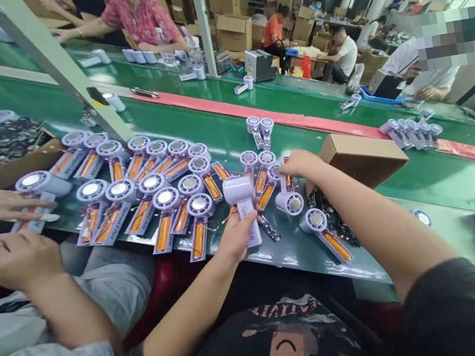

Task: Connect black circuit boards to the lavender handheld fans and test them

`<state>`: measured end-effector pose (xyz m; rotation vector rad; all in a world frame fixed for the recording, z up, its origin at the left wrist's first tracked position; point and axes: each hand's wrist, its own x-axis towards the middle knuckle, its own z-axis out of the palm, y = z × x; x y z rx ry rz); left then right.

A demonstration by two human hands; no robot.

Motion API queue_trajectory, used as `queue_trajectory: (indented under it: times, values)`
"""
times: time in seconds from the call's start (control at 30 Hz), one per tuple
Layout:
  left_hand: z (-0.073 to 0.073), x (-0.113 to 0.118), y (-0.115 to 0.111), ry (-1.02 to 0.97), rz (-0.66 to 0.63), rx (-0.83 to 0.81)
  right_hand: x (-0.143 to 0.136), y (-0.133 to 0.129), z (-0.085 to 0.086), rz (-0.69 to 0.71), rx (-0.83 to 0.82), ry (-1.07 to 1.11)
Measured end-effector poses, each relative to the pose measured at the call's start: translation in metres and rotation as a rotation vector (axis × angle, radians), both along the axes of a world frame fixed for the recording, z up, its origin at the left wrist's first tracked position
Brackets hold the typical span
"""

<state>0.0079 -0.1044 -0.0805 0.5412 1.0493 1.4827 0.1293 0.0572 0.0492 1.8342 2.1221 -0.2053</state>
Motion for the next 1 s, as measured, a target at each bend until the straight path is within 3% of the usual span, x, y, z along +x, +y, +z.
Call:
queue_trajectory:
  times: [0.23, 0.53, 0.7, 1.0]
  values:
    - [-0.019, 0.003, 0.031, 0.090, 0.028, -0.012, -0.002, 0.016, -0.029, -0.116, -0.195, -0.029]
    - [-0.017, 0.010, 0.044, 0.163, -0.104, -0.043, 0.001, 0.022, -0.036, -0.219, -0.223, 0.047]
    - [-0.009, 0.013, 0.056, 0.151, -0.161, -0.070, 0.004, 0.005, -0.038, -0.198, -0.165, 0.141]
    - [0.007, 0.027, 0.077, 0.087, -0.265, -0.157, 0.029, -0.053, -0.046, -0.006, 0.027, 0.192]
